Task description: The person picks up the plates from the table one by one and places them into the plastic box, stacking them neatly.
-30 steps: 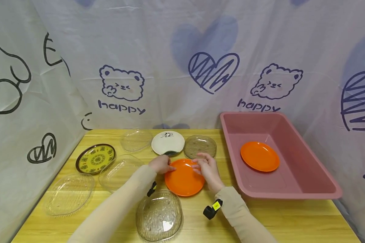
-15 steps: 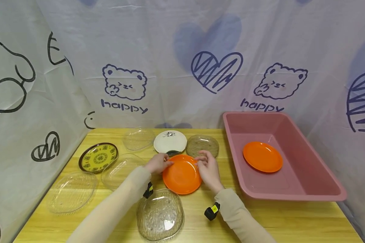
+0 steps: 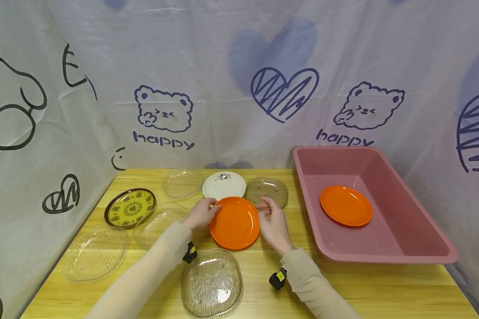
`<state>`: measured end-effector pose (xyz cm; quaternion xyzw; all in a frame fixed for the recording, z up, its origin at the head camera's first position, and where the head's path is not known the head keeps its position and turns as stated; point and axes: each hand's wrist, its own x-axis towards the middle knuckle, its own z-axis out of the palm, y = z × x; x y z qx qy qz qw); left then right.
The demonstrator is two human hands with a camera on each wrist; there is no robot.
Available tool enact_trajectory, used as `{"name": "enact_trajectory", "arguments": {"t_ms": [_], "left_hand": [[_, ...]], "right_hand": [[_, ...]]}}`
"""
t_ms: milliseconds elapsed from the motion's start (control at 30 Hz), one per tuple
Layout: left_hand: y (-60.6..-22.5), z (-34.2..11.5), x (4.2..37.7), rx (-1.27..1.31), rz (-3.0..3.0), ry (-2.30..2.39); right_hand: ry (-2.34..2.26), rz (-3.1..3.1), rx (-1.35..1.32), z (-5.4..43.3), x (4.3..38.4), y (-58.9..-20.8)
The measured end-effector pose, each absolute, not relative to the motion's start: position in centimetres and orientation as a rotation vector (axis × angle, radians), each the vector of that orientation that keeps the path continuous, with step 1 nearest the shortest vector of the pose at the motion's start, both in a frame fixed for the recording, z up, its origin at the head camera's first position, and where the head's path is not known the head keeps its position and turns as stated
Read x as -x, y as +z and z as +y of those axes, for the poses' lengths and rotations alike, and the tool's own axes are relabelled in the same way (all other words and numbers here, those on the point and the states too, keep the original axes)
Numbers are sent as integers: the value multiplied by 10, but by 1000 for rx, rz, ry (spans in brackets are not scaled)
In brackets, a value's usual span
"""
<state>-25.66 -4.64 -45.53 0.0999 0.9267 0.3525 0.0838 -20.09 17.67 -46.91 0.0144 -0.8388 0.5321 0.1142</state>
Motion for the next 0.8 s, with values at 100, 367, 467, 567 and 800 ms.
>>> {"name": "enact_trajectory", "arguments": {"t_ms": [100,367,467,567,800], "left_hand": [[-457,-51,256,-256,2734,1148],[-460,-56,258,-99,2540,1465],[-459,-56,258,-50,2470,1573],[-455,-54,257,-4,2399,1675],[-441,-48,252,69,2271,1841]], "right_hand": [[1552,-2452,-22,177,202,-471],[1630,-2425,9,176,204,-471],[1680,-2405,25,176,205,-470],[1725,-2380,50,176,204,-468],[2024,-2243,125,173,206,-457]]}}
